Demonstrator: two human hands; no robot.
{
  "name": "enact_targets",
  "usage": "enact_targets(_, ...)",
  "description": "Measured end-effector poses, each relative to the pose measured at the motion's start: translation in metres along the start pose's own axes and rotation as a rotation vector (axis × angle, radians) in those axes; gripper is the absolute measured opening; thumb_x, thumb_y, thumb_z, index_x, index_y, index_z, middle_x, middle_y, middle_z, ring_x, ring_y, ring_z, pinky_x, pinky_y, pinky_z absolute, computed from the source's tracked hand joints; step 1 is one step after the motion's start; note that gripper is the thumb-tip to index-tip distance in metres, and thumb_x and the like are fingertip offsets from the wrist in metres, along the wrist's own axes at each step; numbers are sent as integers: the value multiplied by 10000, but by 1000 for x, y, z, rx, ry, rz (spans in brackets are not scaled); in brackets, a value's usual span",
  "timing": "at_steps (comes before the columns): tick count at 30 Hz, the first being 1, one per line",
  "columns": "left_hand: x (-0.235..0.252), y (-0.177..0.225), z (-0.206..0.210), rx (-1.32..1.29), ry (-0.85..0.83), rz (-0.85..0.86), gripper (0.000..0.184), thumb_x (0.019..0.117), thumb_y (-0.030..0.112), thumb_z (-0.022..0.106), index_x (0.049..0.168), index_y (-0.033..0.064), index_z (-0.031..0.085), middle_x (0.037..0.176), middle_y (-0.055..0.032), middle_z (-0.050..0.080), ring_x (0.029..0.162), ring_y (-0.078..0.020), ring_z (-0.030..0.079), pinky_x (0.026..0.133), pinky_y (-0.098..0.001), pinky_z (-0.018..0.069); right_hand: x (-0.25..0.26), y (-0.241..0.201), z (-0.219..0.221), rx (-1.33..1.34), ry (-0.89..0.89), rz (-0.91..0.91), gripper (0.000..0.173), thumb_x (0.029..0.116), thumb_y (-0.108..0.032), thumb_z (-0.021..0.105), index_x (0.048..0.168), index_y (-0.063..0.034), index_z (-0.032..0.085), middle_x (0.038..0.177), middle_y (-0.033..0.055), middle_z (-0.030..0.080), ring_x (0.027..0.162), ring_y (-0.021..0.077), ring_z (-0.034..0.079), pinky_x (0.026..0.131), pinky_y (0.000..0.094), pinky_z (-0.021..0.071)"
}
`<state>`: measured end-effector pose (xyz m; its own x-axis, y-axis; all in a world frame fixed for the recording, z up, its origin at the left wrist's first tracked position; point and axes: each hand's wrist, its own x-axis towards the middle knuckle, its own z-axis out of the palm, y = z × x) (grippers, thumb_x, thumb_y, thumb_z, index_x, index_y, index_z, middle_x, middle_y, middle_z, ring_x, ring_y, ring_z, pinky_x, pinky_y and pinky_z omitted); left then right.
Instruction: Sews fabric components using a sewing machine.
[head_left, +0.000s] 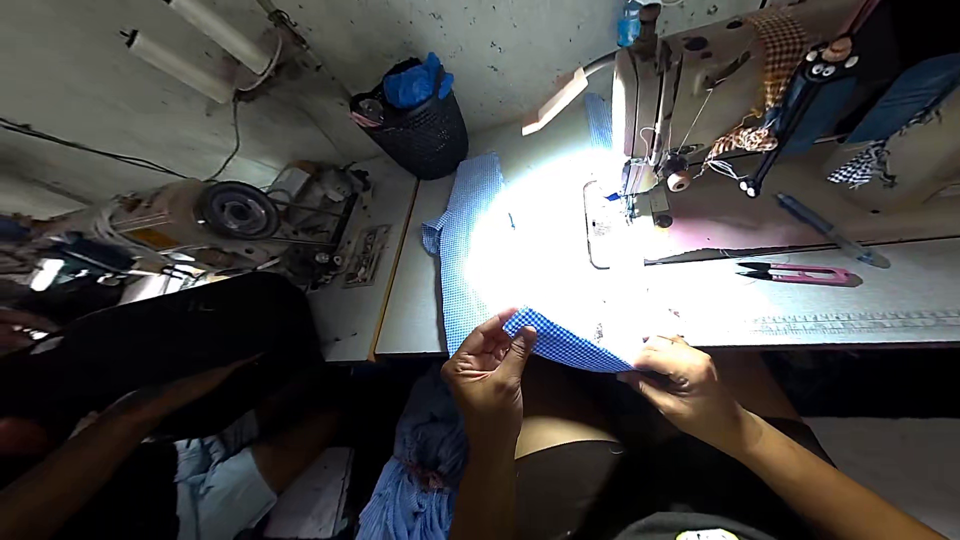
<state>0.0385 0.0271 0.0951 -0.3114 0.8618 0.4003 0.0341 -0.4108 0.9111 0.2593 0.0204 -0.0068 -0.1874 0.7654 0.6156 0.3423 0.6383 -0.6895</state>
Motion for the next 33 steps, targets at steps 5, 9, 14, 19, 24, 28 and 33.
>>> enact_targets(5, 0, -1, -7, 98, 6, 45, 163, 866, -102, 676, 964, 14, 734, 863, 9, 765, 820, -65, 729, 818, -239, 612, 1, -4, 0, -31, -4, -14, 146, 962, -210, 685, 938, -90, 766, 906, 15, 750, 923, 67, 670, 992, 271, 475)
enact_targets(9, 2, -3, -8, 142, -51, 130, 142, 898, -56, 659, 966, 41, 739, 897, 33, 764, 858, -66, 723, 852, -259, 605, -1, -8, -2, -82, 4, -17, 162, 971, -224, 674, 924, -102, 770, 873, 21, 741, 877, 100, 669, 905, 283, 508)
enact_targets(14, 31, -15, 13, 282, -273, 266, 88, 895, 52, 687, 963, 90, 728, 929, 90, 716, 919, -15, 660, 873, -240, 559, -12, -25, -1, -163, 31, 5, 153, 959, -186, 663, 904, -94, 772, 905, 41, 760, 932, 132, 716, 884, 276, 574)
enact_targets(19, 69, -52, 58, 345, -813, 165, 136, 938, 77, 678, 1056, 35, 731, 1172, -49, 735, 1119, -74, 678, 997, -305, 552, -16, -28, 5, -172, 34, -34, 163, 954, -161, 651, 864, -63, 746, 855, 63, 733, 878, 138, 708, 836, 243, 570)
enact_targets(24, 73, -92, 76, 604, -1043, 151, 241, 1021, 174, 576, 1112, 8, 725, 1162, -113, 725, 1101, -180, 685, 1013, -373, 528, -16, -26, 8, -165, 53, -35, 183, 977, -176, 648, 895, -56, 760, 870, 48, 750, 891, 120, 716, 880, 242, 570)
enact_targets(28, 67, -102, 72, 735, -948, 484, 235, 1007, 194, 549, 975, 78, 750, 1124, -49, 749, 1048, -182, 696, 950, -388, 528, -18, -23, 10, -156, 33, -37, 182, 981, -170, 638, 903, -56, 757, 886, 44, 751, 929, 121, 717, 920, 245, 562)
enact_targets(33, 66, -103, 71, 749, -913, 555, 198, 983, 167, 562, 959, 91, 743, 1130, -32, 745, 1080, -193, 673, 959, -380, 513, -16, -22, 12, -120, 52, -30, 165, 972, -161, 655, 895, -54, 754, 867, 40, 747, 902, 108, 712, 889, 227, 567)
